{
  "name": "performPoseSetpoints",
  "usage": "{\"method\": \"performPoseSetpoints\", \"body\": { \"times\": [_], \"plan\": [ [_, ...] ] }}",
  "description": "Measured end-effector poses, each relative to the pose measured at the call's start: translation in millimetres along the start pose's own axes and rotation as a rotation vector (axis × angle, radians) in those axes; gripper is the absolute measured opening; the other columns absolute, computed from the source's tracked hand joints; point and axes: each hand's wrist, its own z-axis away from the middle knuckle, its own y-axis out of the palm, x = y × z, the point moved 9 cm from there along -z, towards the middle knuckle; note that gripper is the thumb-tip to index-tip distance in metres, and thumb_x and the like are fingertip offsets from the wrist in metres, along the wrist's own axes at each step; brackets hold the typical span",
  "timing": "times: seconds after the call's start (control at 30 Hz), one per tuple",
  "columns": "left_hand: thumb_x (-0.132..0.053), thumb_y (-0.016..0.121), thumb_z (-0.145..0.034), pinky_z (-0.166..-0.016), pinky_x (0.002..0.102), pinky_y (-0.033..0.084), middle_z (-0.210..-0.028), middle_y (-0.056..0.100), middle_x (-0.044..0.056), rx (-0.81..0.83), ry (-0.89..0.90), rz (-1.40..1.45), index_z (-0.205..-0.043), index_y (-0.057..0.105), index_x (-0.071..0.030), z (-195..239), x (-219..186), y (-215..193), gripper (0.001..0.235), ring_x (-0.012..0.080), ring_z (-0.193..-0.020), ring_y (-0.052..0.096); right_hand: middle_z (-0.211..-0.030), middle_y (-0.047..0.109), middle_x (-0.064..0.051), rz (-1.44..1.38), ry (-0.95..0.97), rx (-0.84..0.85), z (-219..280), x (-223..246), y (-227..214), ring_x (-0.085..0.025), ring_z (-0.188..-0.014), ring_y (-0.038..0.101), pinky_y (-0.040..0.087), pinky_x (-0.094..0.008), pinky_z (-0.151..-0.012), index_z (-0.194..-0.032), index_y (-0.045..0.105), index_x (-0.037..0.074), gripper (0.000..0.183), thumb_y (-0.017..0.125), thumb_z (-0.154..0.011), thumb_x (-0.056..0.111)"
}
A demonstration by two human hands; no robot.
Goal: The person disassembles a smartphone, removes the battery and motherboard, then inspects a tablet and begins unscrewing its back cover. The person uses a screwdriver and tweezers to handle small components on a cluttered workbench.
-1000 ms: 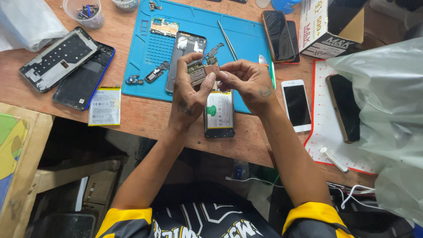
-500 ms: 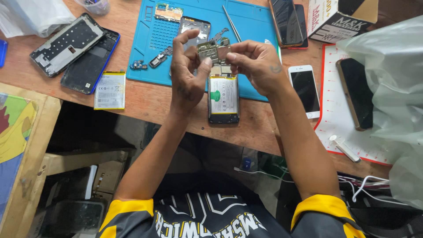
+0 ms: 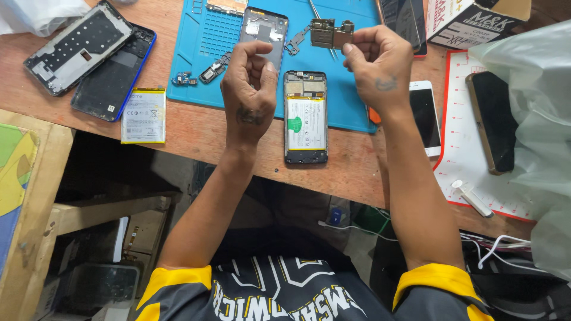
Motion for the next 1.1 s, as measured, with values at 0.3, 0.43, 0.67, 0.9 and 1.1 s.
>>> {"method": "performPoseSetpoints", "body": {
  "times": [0.3, 0.43, 0.67, 0.9, 1.1],
  "plan": [
    [0.001, 0.058, -0.103, -0.065, 0.02, 0.051, -0.084, 0.062, -0.002, 0.015, -0.102, 0.06, -0.114, 0.065, 0.0, -1, 1, 0, 0.013, 0.0025, -0.073, 0.057, -0.085, 0.078, -0.01, 0.208, -0.027, -0.038, 3, -1, 14, -0.011, -0.072, 0.075, 0.058, -0.023, -0.06, -0.117, 0.064, -0.006, 0.027, 0.076, -0.096, 0.005],
    [0.002, 0.057, -0.103, -0.067, 0.02, 0.054, -0.087, 0.065, 0.0, 0.032, -0.103, 0.102, -0.113, 0.064, 0.001, 0, 0, 3, 0.012, 0.0029, -0.075, 0.061, -0.087, 0.077, -0.011, 0.298, -0.012, 0.005, 6, 1, 16, -0.013, -0.074, 0.075, 0.059, -0.025, -0.064, -0.125, 0.063, -0.006, 0.037, 0.079, -0.094, 0.006],
    [0.002, 0.057, -0.103, -0.068, 0.021, 0.054, -0.089, 0.067, 0.002, 0.062, -0.137, 0.106, -0.114, 0.064, 0.001, 0, -4, 4, 0.014, 0.0052, -0.076, 0.062, -0.09, 0.077, -0.012, 0.406, 0.015, 0.075, 8, 5, 22, -0.015, -0.078, 0.074, 0.059, -0.027, -0.069, -0.124, 0.065, -0.004, 0.037, 0.08, -0.092, 0.007],
    [-0.003, 0.061, -0.102, -0.071, 0.023, 0.053, -0.092, 0.069, 0.002, 0.052, -0.214, 0.067, -0.113, 0.066, -0.001, -2, -5, -4, 0.013, 0.0066, -0.078, 0.062, -0.092, 0.077, -0.01, 0.408, 0.057, 0.068, 6, 2, 23, -0.013, -0.078, 0.074, 0.058, -0.026, -0.069, -0.114, 0.069, -0.002, 0.023, 0.08, -0.096, 0.009],
    [-0.005, 0.062, -0.101, -0.071, 0.023, 0.052, -0.092, 0.069, 0.001, 0.041, -0.323, 0.107, -0.113, 0.067, -0.001, -6, 2, -9, 0.013, 0.0067, -0.08, 0.062, -0.093, 0.076, -0.008, 0.285, 0.19, 0.061, 6, -5, 24, -0.01, -0.079, 0.073, 0.057, -0.023, -0.069, -0.11, 0.066, -0.002, 0.015, 0.073, -0.099, 0.005]
  ]
}}
